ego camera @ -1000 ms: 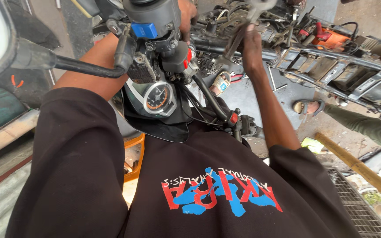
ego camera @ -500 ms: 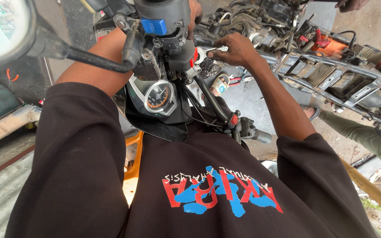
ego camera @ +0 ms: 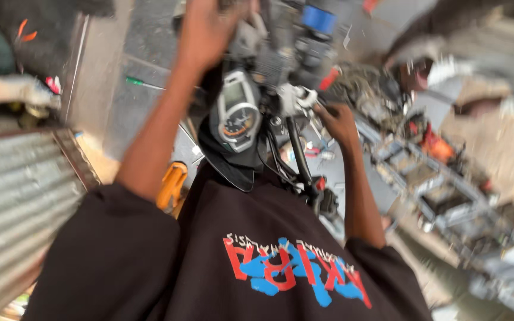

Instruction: The person works on the handlebar assembly of a motorcycle, using a wrench to loosen or tighten bolts and then handling small components by hand.

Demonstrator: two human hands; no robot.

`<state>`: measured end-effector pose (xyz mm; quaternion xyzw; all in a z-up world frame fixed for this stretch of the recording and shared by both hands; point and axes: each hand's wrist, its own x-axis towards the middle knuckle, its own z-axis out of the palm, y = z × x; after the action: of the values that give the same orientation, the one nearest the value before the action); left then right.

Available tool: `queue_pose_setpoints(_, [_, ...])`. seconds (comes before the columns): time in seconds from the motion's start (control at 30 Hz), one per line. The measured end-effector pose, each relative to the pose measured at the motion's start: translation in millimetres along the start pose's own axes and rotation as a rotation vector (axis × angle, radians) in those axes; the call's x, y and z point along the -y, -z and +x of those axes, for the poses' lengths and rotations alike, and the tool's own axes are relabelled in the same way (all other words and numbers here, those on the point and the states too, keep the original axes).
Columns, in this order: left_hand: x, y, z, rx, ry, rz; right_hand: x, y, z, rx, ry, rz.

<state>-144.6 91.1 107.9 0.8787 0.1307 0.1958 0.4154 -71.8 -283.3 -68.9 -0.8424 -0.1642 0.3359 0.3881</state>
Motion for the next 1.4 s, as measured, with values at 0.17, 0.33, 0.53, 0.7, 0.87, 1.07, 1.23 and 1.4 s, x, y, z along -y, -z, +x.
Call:
queue_pose_setpoints(0.17, [-41,28,-92,-0.253,-0.122,-0.215,16,9,-29,-0.148,-0.061,0.107])
queue_pose_setpoints(0.33, [-22,16,-98,-0.265,-0.058,-0.248,96,52,-105,-0.109,0.011,0.099])
queue_pose_setpoints(0.53, [-1,11,-102,-0.109,-0.104,-0.171,245,0,-167,-0.155,0.112,0.133])
queue_pose_setpoints(0.7, [47,56,-128,0.127,-0.334,-0.346,317,-128,-138,0.002,0.173,0.321])
queue_pose_setpoints(0.87, [166,155,-175,0.166,0.000,-0.488,411,-276,-71,0.272,0.098,0.303])
queue_pose_setpoints(1.07, [299,332,-231,-0.222,0.327,-0.342,523,-363,-1,0.609,0.041,0.221])
queue_pose_setpoints(1.23, [352,396,-230,-0.394,0.529,-0.355,575,-423,75,0.667,0.297,0.201])
queue_pose_setpoints(1.4, [412,395,-163,-0.562,0.470,-0.962,602,-498,169,0.711,0.295,0.201])
